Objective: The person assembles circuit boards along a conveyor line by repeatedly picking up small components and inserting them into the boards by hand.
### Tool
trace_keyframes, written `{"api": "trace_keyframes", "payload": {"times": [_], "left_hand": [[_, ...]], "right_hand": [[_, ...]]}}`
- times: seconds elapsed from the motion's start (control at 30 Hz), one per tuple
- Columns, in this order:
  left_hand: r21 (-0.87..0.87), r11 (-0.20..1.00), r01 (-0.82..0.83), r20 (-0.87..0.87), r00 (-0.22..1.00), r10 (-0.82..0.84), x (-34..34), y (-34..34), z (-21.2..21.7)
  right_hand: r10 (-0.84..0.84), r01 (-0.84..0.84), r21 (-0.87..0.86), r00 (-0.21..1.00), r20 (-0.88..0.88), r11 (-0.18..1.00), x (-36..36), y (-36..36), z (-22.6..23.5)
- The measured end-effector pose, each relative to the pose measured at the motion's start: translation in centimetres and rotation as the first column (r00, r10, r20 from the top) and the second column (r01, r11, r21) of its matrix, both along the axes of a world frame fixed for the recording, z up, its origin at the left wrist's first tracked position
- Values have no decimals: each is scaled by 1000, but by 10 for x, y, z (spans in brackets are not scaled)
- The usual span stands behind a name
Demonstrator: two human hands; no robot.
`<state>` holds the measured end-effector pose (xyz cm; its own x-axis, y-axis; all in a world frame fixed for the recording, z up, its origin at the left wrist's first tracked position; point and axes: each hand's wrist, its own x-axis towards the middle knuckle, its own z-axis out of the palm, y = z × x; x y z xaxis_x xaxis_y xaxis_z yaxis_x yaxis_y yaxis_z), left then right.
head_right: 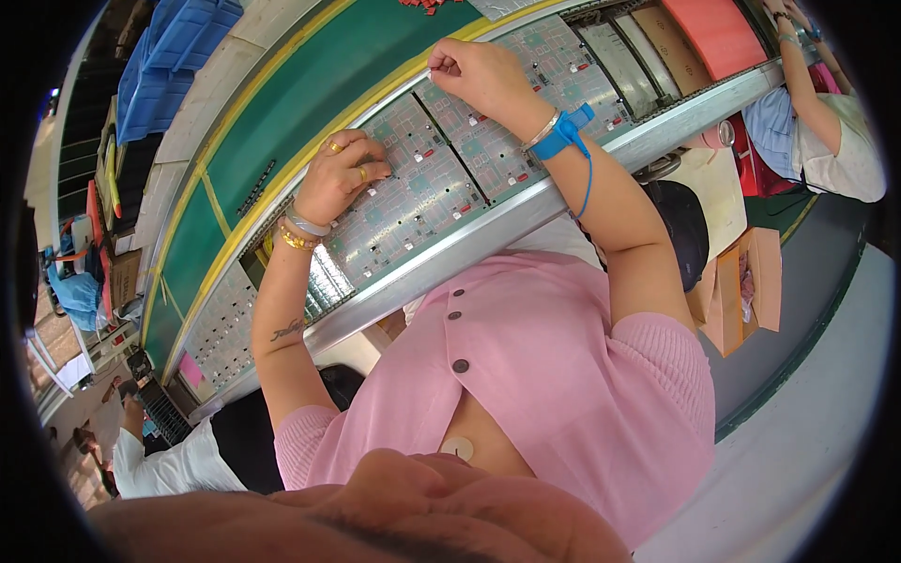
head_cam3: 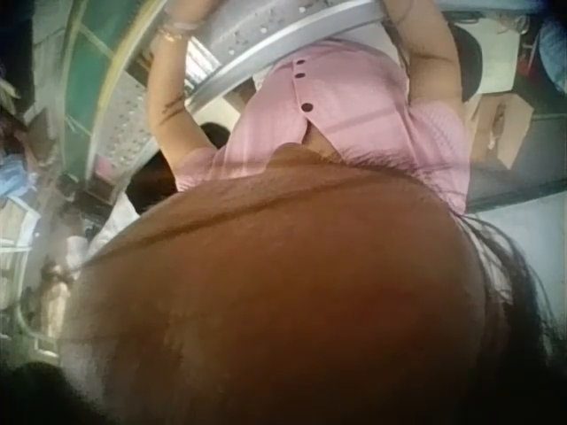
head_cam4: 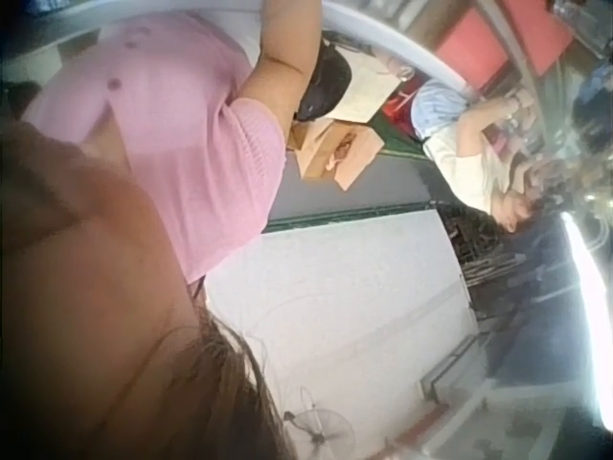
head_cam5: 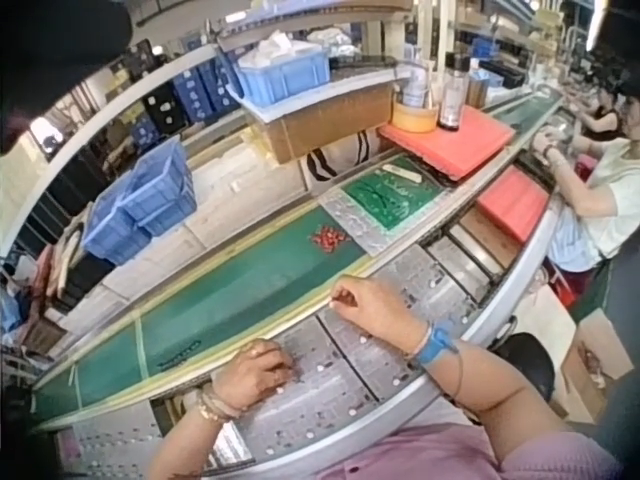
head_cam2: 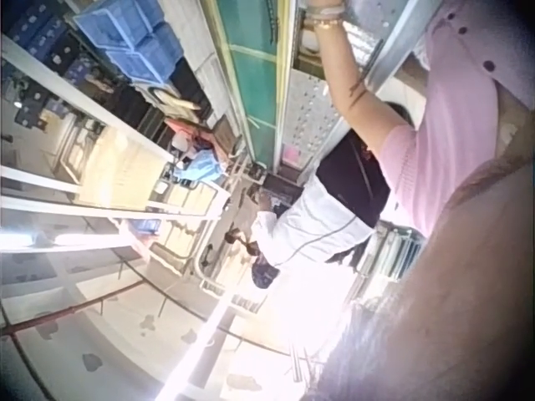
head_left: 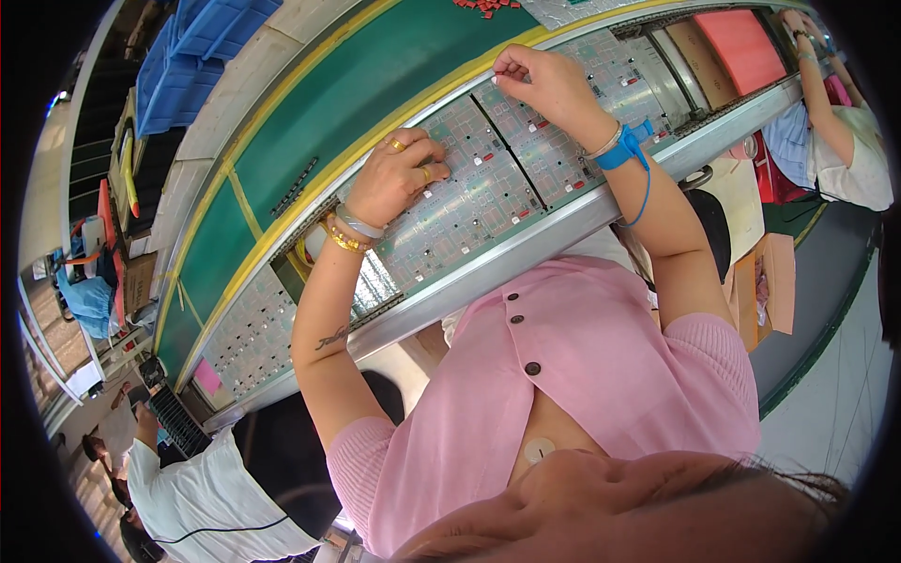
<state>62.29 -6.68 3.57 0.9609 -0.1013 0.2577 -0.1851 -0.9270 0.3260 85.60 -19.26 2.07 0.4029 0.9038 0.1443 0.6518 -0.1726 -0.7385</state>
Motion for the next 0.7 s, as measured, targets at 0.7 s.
{"api": "trace_keyframes", "payload": {"times": [0.7], "left_hand": [[-107, 960, -257, 76, 961, 266, -12, 11, 16]], "right_hand": [[273, -255, 123, 950, -153, 959, -8, -3, -2]]}}
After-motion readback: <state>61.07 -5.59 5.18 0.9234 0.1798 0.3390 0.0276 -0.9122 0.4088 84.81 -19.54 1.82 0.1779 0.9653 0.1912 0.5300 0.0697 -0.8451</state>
